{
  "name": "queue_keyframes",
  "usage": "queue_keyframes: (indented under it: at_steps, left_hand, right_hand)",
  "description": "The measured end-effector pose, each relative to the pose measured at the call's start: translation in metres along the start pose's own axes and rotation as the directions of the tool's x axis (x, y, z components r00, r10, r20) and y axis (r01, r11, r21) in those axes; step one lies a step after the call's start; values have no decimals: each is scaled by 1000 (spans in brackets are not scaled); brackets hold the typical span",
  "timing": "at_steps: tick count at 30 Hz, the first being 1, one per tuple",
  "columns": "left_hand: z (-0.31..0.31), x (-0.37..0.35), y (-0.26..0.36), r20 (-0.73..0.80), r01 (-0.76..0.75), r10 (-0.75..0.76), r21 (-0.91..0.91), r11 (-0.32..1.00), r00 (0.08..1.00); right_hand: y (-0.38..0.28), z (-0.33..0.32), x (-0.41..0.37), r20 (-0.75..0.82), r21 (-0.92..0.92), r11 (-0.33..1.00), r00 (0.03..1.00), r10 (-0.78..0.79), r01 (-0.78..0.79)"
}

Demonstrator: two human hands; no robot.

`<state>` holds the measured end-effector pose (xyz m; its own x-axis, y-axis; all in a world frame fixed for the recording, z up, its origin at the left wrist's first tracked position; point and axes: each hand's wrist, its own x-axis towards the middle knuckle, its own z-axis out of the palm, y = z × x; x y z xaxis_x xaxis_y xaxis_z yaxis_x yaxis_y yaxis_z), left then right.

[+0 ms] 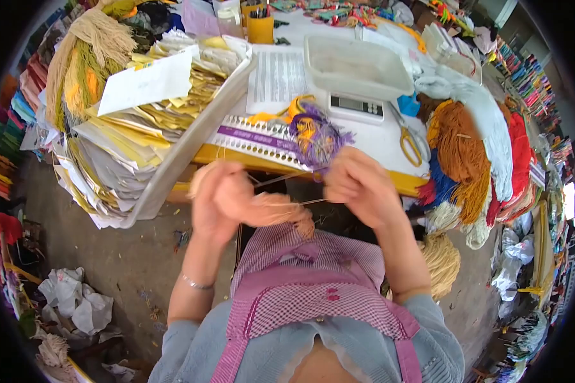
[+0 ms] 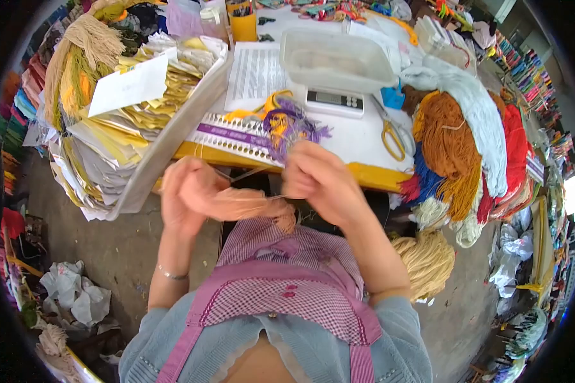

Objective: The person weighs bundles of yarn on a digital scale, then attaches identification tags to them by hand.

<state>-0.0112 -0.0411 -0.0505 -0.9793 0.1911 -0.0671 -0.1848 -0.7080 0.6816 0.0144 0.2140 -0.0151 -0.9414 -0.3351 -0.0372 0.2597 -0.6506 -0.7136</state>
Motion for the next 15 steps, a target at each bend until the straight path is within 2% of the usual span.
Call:
queue_keyframes:
  at_steps: [1,2,3,4,5,6,7,8,9,10,11,13,15]
  left_hand:
    - [-21,-3,11,11,20,-19,-114,993,1000]
    - [-49,-7,19,-26,-26,22,-131,991,999]
    - [-60,-20,27,-256,-101,49,-192,976,965]
    - [-85,-31,32,-217,-150,142,-23,988,966]
    - [-112,-43,40,-57,-148,144,-66,987,988]
    - [-131,-56,43,97,-139,150,-108,984,984]
    - [-120,-71,44,9,-210,210,-16,978,978]
    - [-105,-75,47,119,-254,249,34,967,961]
    - [-96,-76,48,174,-279,262,79,957,949]
    - [-87,-74,47,210,-272,249,90,958,945]
    - [-84,-68,43,225,-257,232,92,962,946]
    - [-81,-55,29,180,-198,180,85,977,967]
    - [-80,-37,18,11,-65,64,76,995,998]
  right_hand:
    - [-12,-15,-12,-46,-406,906,987,-155,123]
    - [-27,-35,-23,-167,-778,622,927,-335,85]
    - [-52,-50,-38,-163,-937,349,876,-454,7]
    - [-80,-71,-53,-200,-979,153,798,-568,-136]
    - [-111,-98,-70,-129,-975,-30,676,-726,-218]
    - [-141,-80,-82,-386,-856,131,450,-805,-500]
    - [-185,-152,-115,-92,-831,-129,363,-927,-541]
    - [-220,-168,-140,152,-825,-319,360,-920,-467]
    - [-232,-150,-141,130,-769,-240,223,-966,-592]
    - [-265,-179,-159,51,-901,-159,265,-963,-403]
    - [-245,-143,-121,214,-972,-223,106,-971,-80]
    - [-211,-88,-68,8,-982,45,277,-961,182]
    - [-153,-49,-10,-18,-998,44,450,-893,47]
